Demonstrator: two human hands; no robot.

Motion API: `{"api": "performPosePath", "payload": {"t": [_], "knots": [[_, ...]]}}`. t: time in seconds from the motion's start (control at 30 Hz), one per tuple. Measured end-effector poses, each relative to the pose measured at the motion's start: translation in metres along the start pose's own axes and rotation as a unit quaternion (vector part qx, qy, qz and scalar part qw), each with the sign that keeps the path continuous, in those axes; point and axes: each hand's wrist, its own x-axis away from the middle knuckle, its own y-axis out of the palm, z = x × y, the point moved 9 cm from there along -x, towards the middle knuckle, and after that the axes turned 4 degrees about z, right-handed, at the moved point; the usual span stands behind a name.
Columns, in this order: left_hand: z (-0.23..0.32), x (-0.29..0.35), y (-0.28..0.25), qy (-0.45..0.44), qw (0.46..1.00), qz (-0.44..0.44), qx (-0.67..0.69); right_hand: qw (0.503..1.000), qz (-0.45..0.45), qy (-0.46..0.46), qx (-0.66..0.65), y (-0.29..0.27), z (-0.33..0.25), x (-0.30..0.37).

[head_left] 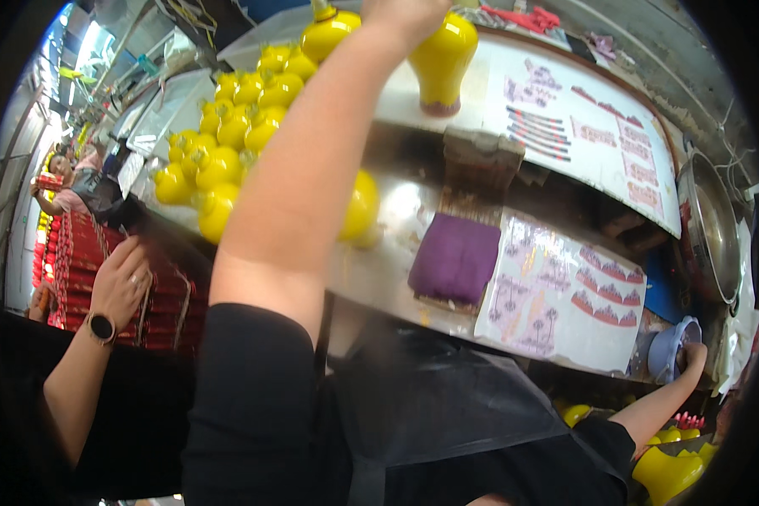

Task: The person applies decorative stickers to yellow ceramic vases. They peel stickers from a sheet, position them on the vase, and smooth them with fingers. A second person briefly hands over a finished vase for comparison.

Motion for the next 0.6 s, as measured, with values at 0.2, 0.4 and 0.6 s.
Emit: {"api": "performPosePath", "payload": {"t": [0.2, 0.4, 0.6], "knots": [[0.009, 0.055, -0.070, -0.068, 0.994, -0.085, -0.012, 0.956, 0.039, 0.277, -0.092, -0.112, -0.002, 0.048], [-0.010, 0.169, -0.122, -0.049, 0.981, -0.175, -0.073, 0.903, 0.234, 0.347, -0.097, -0.230, -0.067, 0.088], [-0.051, 0.230, -0.125, -0.128, 0.982, -0.141, 0.013, 0.889, 0.322, 0.199, -0.258, -0.295, -0.143, 0.081]]}}
